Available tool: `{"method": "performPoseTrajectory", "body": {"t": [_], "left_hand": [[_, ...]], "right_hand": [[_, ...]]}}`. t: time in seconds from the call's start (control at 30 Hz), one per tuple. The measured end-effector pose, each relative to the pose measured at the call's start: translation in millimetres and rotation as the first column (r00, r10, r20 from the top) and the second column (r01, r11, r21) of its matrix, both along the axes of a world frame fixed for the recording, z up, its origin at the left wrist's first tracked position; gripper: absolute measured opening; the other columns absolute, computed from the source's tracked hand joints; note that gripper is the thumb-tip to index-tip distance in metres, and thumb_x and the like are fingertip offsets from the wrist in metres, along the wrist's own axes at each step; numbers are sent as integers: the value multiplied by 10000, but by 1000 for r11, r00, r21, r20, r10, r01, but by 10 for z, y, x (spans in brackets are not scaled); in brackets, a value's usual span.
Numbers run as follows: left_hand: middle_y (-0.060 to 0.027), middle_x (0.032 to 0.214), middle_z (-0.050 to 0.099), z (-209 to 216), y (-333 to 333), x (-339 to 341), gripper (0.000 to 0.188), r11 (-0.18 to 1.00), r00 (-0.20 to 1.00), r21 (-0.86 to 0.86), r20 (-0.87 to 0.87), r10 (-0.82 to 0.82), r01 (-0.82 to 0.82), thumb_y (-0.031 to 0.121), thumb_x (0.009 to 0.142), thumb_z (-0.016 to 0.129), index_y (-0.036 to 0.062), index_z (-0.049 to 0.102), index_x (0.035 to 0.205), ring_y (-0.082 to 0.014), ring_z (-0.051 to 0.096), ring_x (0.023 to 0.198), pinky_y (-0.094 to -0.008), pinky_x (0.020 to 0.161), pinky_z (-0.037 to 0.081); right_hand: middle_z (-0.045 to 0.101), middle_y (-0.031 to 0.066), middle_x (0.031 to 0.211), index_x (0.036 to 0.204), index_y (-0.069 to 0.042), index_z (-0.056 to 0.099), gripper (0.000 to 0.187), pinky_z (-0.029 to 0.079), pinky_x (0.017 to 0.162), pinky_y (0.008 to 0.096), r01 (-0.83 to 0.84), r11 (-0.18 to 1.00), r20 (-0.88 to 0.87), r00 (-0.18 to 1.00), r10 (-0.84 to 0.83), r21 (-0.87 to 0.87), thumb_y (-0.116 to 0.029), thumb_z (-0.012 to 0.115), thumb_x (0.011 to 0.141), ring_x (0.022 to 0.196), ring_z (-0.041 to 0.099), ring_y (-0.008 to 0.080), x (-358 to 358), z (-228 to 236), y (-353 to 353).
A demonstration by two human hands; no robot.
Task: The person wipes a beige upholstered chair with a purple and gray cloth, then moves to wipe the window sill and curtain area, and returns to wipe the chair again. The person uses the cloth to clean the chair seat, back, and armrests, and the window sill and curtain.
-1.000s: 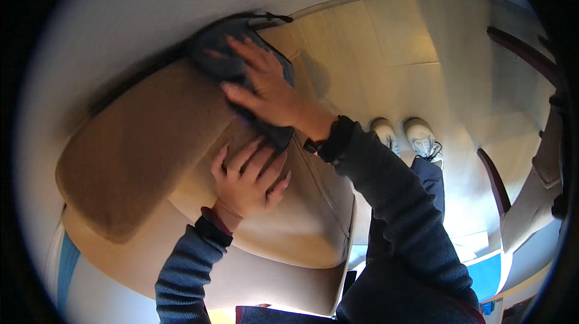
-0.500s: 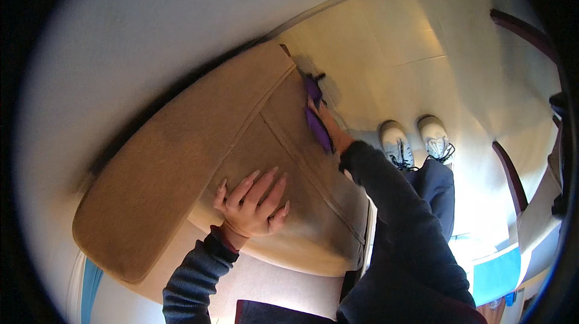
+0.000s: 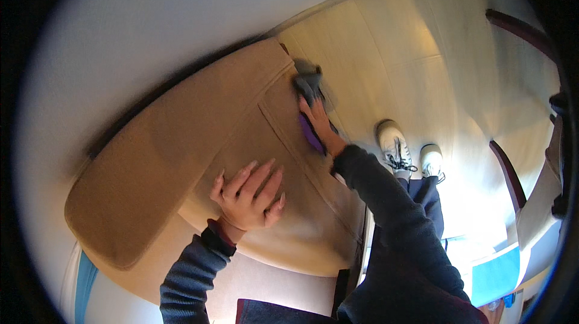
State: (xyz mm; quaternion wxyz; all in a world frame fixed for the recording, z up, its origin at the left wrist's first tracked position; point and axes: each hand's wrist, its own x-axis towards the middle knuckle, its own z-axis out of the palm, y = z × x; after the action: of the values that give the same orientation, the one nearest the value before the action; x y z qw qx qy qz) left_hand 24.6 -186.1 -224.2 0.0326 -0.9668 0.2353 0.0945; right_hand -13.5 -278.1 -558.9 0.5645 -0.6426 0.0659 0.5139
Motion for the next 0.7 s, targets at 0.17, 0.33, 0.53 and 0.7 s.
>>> {"method": "performPoseTrajectory", "body": {"t": [0.17,0.33,0.53,0.7], "left_hand": [[56,1237,616,-2,25,37,360,1000,1000,-9,12,10,-10,426,855,501,267,692,1116,-160,488,1204,-479,1088,216],[-2,1292,579,8,51,56,362,998,998,-49,40,51,-49,400,829,565,253,702,1130,-194,479,1240,-483,1093,223],[-40,1298,576,-39,65,52,457,979,983,-86,19,185,-183,358,766,634,237,681,1204,-250,463,1281,-475,1125,218],[-62,1325,551,-36,37,62,489,948,962,-168,-10,274,-271,358,780,676,206,646,1244,-296,409,1329,-523,1149,187]], "right_hand": [[167,212,1588,1512,-122,282,668,202,1114,599,-183,981,91,978,189,-67,-503,353,968,1471,134,396,-456,691,-423],[239,247,1552,1472,-123,353,510,282,1077,642,222,975,350,911,-219,32,-327,389,1006,1448,180,460,582,1567,210],[153,286,1571,1495,-50,288,548,104,1155,584,183,928,344,891,-296,325,-326,382,1031,1482,88,419,186,2011,-381],[41,255,1602,1539,5,106,604,61,1205,426,-111,956,81,992,92,272,-286,328,1058,1493,45,380,-522,2536,-1077]]}}
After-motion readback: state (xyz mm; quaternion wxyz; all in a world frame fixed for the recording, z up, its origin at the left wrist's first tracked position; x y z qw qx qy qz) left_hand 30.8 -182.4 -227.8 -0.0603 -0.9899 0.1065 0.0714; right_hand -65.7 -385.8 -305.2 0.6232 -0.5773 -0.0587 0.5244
